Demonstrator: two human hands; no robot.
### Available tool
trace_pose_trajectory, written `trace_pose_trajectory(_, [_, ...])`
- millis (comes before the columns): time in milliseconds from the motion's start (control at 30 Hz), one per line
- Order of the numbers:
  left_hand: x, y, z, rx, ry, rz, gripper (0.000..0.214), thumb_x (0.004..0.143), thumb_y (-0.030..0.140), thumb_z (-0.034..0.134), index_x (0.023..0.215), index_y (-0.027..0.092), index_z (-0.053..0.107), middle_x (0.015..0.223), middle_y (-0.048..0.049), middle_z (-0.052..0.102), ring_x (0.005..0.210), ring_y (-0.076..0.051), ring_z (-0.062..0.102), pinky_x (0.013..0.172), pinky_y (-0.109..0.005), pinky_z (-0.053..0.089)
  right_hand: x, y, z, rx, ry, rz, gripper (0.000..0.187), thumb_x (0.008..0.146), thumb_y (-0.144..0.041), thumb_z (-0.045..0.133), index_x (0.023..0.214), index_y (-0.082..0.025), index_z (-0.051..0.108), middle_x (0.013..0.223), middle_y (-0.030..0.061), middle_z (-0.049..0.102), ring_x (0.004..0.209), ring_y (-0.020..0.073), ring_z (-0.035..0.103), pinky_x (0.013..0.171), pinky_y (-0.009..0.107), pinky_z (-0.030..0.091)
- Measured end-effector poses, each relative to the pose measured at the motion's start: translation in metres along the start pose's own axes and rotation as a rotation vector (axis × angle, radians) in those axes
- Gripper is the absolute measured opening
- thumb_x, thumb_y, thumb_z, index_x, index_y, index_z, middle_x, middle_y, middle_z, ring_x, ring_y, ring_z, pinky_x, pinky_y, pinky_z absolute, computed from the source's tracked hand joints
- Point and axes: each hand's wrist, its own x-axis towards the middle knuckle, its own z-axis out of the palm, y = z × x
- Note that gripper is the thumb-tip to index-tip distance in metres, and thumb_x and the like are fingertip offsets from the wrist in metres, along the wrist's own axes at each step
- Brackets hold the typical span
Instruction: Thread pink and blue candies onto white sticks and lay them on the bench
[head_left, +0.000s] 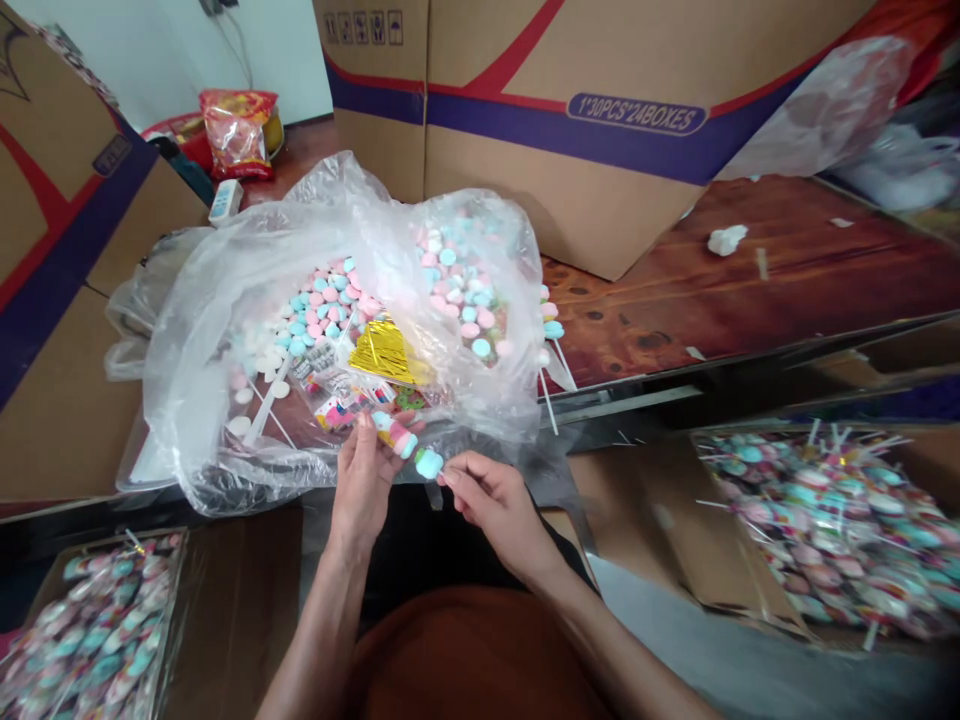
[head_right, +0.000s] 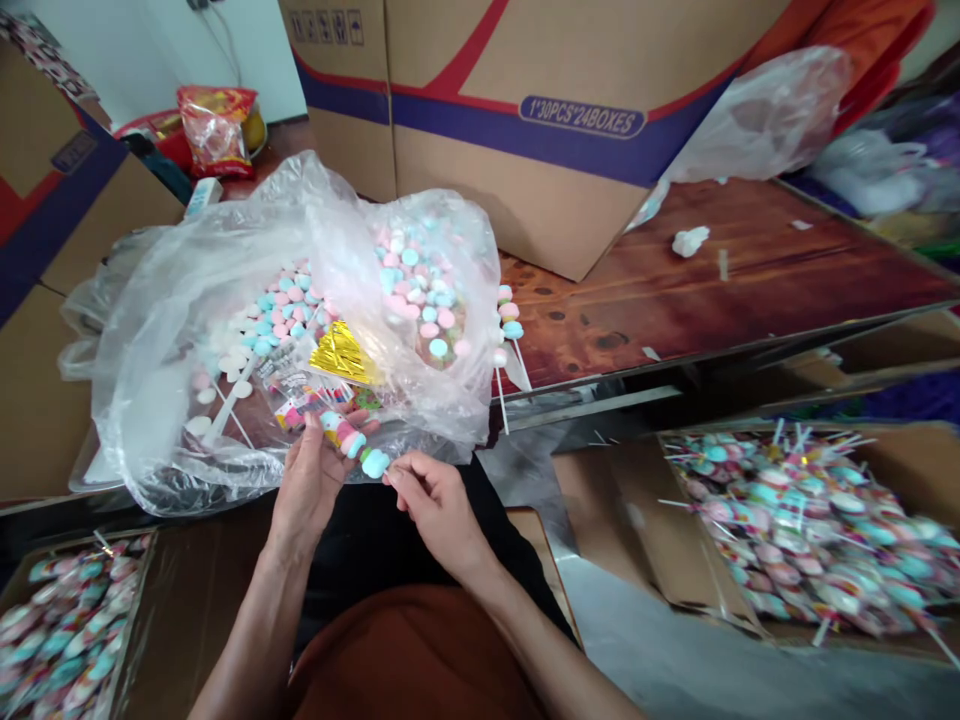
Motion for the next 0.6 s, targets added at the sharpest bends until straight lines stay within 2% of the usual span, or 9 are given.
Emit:
trace_pose_trajectory(100, [0.0,-0.002,0.001,-0.036,-0.005,0.017,0.044,0.077,0.053,0.076,0.099,0.016,0.069,0.1,-0.0114,0.077,0.099,-0.027,0.073,0.092,-0.039,0.054,0.002,0.004,0.001,0.031,0.002,0.028,0.029,0.093,-0.041,0.054,0.08,-0.016,0.062,0.058,-0.0055,0.044,0.048,0.008,0.033,0.046,0.022,0.023])
trace_pose_trajectory(233, [-0.003,-0.009,0.002,-0.047,-0.019,-0.006,0.036,0.077,0.048,0.078,0.09,0.017,0.068,0.091,-0.0073,0.077,0.095,-0.025,0.074,0.09,-0.038,0.055,0.002,0.002,0.001,-0.245,-0.009,-0.143,0.025,0.095,-0.031,0.051,0.075,-0.018,0.058,0.062,-0.003,0.05,0.057,0.0107,0.045,0.057,0.023,0.035])
trace_pose_trajectory(333, [-0.005,-0.014,0.003,-0.049,-0.021,-0.031,0.035,0.077,0.046,0.079,0.091,0.017,0.068,0.09,-0.0061,0.076,0.095,-0.024,0.074,0.088,-0.037,0.056,0.002,0.0,0.002,-0.418,0.024,-0.25,0.022,0.096,-0.024,0.048,0.076,-0.019,0.056,0.064,-0.0028,0.052,0.058,0.0112,0.047,0.059,0.024,0.036])
trace_pose_trajectory(467, [-0.009,-0.02,0.007,-0.06,-0.04,-0.045,0.035,0.076,0.047,0.079,0.091,0.017,0.069,0.086,-0.0045,0.075,0.088,-0.021,0.073,0.081,-0.033,0.057,0.003,0.001,0.01,-0.429,0.111,-0.288,0.024,0.098,-0.024,0.046,0.076,-0.019,0.054,0.062,-0.0031,0.052,0.055,0.011,0.048,0.056,0.022,0.037])
trace_pose_trajectory(600, [-0.014,-0.025,0.011,-0.029,-0.071,-0.047,0.033,0.078,0.047,0.077,0.089,0.017,0.07,0.084,-0.0033,0.074,0.078,-0.015,0.071,0.074,-0.026,0.056,0.008,0.002,0.022,-0.361,0.207,-0.327,0.019,0.097,-0.024,0.048,0.083,-0.019,0.06,0.07,-0.0004,0.062,0.057,0.0116,0.055,0.056,0.021,0.041])
